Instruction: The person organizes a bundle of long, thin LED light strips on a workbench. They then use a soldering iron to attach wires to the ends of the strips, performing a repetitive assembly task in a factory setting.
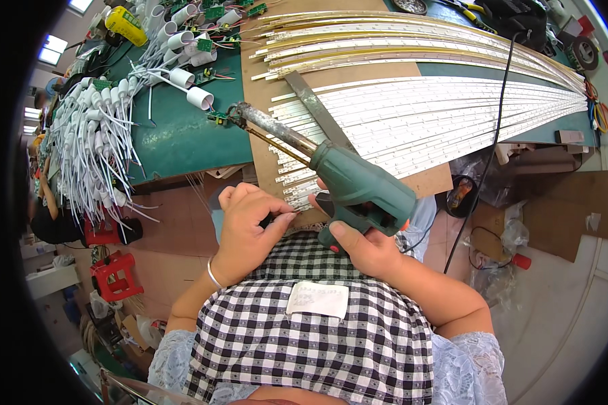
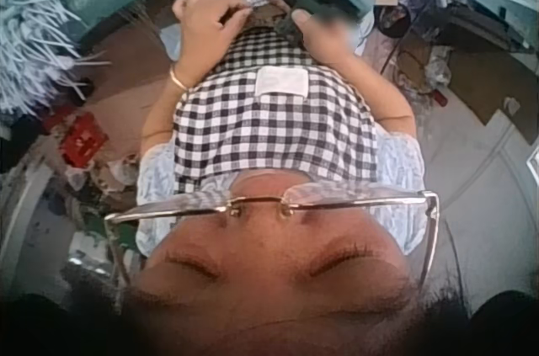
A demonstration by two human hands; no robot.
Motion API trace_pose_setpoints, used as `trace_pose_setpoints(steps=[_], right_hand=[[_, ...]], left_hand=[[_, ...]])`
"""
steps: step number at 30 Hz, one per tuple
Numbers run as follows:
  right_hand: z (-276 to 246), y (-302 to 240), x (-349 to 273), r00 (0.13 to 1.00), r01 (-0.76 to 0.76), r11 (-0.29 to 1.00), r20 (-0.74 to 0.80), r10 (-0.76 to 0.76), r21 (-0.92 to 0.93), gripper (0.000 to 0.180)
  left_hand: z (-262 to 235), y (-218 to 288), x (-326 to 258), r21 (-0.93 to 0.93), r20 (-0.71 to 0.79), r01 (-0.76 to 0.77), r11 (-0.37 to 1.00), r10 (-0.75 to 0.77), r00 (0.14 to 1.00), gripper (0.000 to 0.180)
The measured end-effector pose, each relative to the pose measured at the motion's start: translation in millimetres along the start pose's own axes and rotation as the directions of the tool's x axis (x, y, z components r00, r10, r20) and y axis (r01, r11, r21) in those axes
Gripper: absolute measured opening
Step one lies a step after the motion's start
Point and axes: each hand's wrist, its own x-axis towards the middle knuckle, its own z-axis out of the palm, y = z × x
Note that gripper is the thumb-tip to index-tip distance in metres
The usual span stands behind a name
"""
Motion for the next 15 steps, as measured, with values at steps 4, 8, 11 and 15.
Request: trace_pose_setpoints(steps=[4,8,11,15], right_hand=[[-1,-1,-1,1.0,-0.011,1.0,0.015,0.011,-0.026,0.065],[-1,-2,0,0.999,-0.023,0.999,0.03,0.024,-0.042,0.065],[-1,-1,0,0.999,-0.017,0.999,0.029,0.018,-0.043,0.065],[0,-1,-1,1.0,-0.019,0.999,0.017,0.02,-0.038,0.065]], left_hand=[[2,1,2,0.087,-0.016,-0.043,0.995,0.045,0.999,0.012],[9,2,5,0.152,-0.052,-0.066,0.986,0.075,0.996,0.015],[13,0,5,0.171,-0.07,-0.079,0.982,0.092,0.993,0.017],[17,0,2,0.193,-0.105,-0.096,0.977,0.117,0.988,0.016]])
